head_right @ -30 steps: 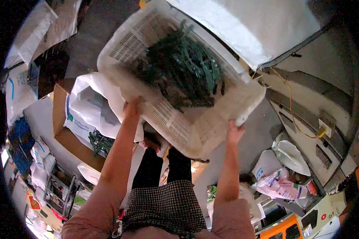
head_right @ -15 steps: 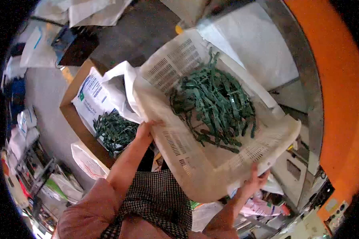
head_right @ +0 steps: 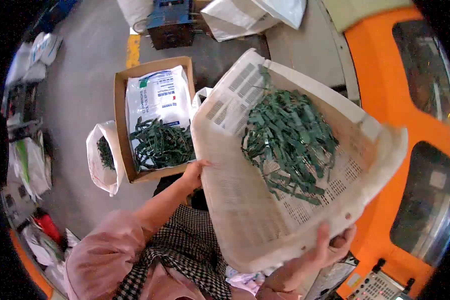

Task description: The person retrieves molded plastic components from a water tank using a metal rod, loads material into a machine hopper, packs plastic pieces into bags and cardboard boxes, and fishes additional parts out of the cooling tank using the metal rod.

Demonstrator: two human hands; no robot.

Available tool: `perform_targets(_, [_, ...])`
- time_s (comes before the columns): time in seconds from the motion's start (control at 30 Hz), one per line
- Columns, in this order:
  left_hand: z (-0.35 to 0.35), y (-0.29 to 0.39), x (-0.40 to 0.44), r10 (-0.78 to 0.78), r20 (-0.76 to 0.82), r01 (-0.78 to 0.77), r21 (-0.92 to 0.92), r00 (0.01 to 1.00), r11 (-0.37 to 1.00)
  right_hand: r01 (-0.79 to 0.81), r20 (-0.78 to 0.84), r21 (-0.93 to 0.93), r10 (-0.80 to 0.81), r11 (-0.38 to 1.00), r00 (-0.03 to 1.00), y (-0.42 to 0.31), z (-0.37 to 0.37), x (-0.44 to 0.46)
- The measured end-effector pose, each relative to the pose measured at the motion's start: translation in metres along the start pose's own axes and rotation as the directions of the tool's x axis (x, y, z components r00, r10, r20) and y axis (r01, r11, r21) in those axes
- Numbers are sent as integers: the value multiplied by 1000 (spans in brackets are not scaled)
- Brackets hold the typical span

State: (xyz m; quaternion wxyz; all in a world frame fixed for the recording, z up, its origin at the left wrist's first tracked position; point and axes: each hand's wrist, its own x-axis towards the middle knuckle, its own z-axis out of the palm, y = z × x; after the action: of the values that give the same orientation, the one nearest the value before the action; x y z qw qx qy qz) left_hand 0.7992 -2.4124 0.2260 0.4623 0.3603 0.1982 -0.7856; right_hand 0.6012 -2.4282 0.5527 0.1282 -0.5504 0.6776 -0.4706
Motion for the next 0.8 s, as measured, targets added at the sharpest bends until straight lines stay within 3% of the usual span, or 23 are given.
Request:
perform_targets(0.1, [-23,39,-18,-93,-132,116,179,987,977,-22,163,95,6,995,987,-58,66,-16])
perform_targets(0.2, [-63,67,-11,-68,-148,97,202,987,975,-60,411,216,-35,974,911,-104,136,-39])
perform_targets(0.3, [-91,91,6,-132,-98,143,113,986,983,-47,549,258,-106,965,829,-132,198,-63])
perform_targets(0.47, [-124,114,49,-207,2,207,44,978,977,-2,621,271,-173,963,764,-159,277,-80])
perform_targets(0.5, [-134,118,65,-364,29,365,-37,931,930,28,616,251,-182,968,766,-168,290,-86])
perform_targets(0.63, [-127,134,59,-302,26,302,-23,953,953,45,663,294,-237,955,710,-185,318,-99])
perform_targets(0.8, [-112,138,50,-284,166,291,-19,944,956,152,625,287,-305,946,719,-195,315,-108])
